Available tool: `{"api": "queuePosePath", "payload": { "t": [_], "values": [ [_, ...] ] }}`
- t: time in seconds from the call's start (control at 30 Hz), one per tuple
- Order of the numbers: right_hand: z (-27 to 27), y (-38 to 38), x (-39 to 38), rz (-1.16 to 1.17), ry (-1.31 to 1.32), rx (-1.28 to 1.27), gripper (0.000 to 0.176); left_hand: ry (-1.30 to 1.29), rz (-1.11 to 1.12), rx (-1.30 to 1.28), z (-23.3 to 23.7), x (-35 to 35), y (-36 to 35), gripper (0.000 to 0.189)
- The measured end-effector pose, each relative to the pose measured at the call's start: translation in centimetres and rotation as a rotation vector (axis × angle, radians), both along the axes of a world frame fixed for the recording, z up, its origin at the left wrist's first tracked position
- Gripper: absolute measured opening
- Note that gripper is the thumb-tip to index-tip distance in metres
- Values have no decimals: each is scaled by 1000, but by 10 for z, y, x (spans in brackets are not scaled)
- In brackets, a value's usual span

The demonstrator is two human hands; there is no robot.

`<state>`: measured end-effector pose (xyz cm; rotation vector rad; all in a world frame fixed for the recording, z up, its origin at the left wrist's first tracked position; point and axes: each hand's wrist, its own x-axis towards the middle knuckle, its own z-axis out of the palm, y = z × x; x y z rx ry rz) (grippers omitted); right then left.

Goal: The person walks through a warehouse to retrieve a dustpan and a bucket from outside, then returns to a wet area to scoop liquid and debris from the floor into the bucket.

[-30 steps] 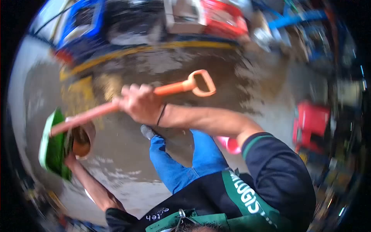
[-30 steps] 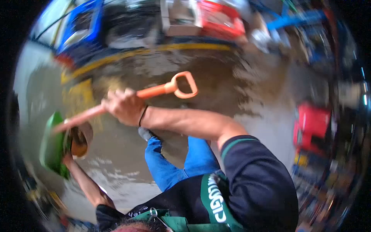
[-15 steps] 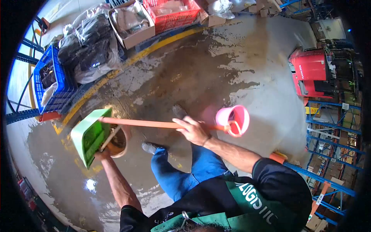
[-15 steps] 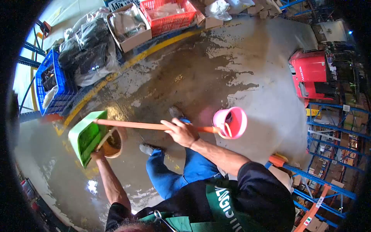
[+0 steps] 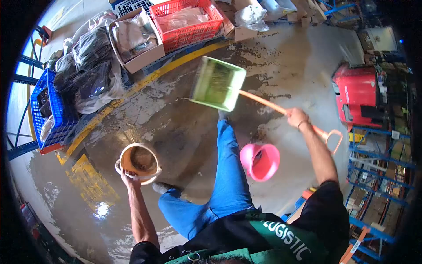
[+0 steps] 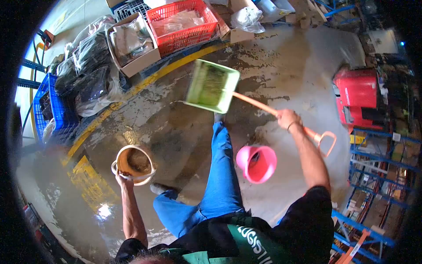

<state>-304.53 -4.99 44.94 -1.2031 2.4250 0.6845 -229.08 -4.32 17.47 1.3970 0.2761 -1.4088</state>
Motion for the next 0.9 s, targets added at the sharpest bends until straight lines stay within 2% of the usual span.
{"api": "queuePosePath", "payload": {
  "t": [0.13, 0.17, 0.2, 0.23, 0.27, 0.3, 0.37, 0.5, 0.6, 0.77, 0.9],
  "values": [
    [-69, -198, -181, 203, 264, 201, 27, -153, -55, 47, -6, -88, -19, 46],
    [-89, -243, -218, 241, 287, 238, 26, -195, -10, 77, -26, -94, -19, 46],
    [-112, -279, -254, 273, 308, 285, 26, -342, 17, 138, -18, -126, -33, 38],
    [-140, -315, -295, 303, 356, 308, 24, -395, -13, 249, -38, -120, -26, 30],
    [-162, -352, -329, 335, 378, 337, 25, -415, 52, 297, -55, -130, -30, 29],
    [-181, -382, -357, 360, 398, 367, 26, -498, 83, 314, -47, -161, -44, 29],
    [-209, -435, -392, 387, 417, 406, 30, -474, 132, 368, -53, -186, -49, 31],
    [-249, -515, -445, 316, 393, 429, 33, -512, 99, 470, -53, -255, -63, 36],
    [-254, -555, -447, 357, 411, 443, 34, -486, 110, 542, -69, -286, -56, 34],
    [-256, -610, -414, 375, 415, 503, 37, -400, 69, 464, -95, -342, -53, 31],
    [-261, -610, -372, 419, 407, 441, 39, -257, 103, 470, -109, -375, -44, 25]
  ]
}}
